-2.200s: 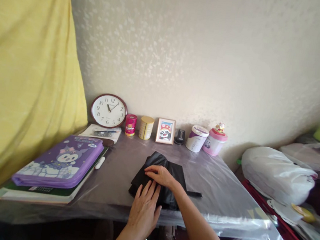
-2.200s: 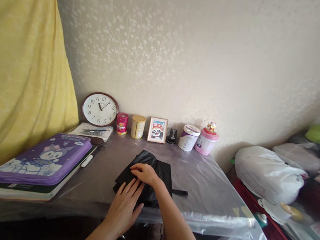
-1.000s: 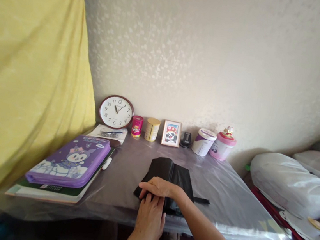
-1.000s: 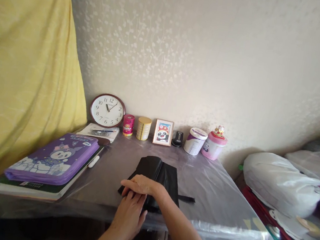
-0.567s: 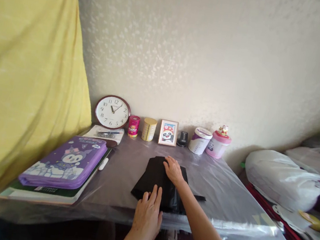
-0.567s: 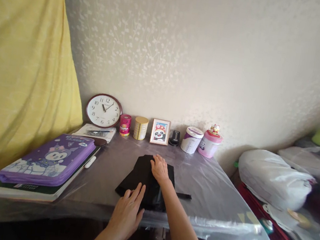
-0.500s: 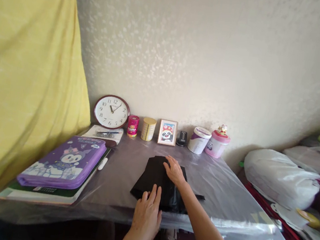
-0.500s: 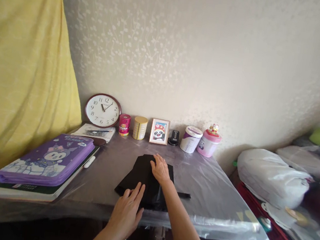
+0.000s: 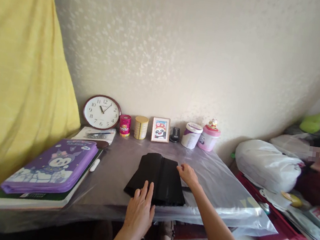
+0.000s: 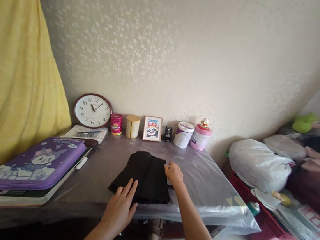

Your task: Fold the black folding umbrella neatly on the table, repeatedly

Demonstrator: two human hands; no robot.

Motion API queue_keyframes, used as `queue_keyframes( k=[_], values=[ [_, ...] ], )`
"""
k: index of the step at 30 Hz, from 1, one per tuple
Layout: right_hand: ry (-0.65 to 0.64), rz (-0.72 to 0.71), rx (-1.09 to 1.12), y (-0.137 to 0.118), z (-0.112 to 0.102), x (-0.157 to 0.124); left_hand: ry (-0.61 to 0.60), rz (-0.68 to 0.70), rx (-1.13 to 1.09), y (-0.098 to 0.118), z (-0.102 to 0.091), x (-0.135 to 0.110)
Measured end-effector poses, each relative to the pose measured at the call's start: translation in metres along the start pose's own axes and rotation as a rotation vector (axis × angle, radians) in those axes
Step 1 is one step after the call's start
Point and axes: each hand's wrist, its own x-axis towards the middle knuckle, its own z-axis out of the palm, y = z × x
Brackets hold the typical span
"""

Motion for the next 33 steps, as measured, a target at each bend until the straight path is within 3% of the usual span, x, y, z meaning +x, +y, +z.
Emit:
queue_keyframes(
  k=[6,10,15,21,27,33],
  values=[
    [-0.323,0.157,0.374,-0.001,-0.004,-0.008,-0.016,0.012,0.027,-0.001,0.002,0.000],
    [-0.420,0.177,0.459,-0.006,-0.003,-0.013,-0.011,-0.001,0.045,-0.001,0.006,0.000],
    [-0.407,0.046,0.619,-0.013,-0.001,-0.012,0.008,0.000,0.049,-0.001,0.007,0.000],
    [-0.372,-0.043,0.897,-0.039,-0.001,-0.007,0.050,0.000,0.034,-0.002,0.011,-0.001],
    [-0.371,-0.079,1.071,-0.072,0.012,-0.005,0.072,-0.011,0.025,-0.003,0.013,0.000],
    [-0.378,-0.050,1.105,-0.098,0.026,-0.004,0.030,-0.034,-0.011,-0.003,0.008,0.000]
  ],
)
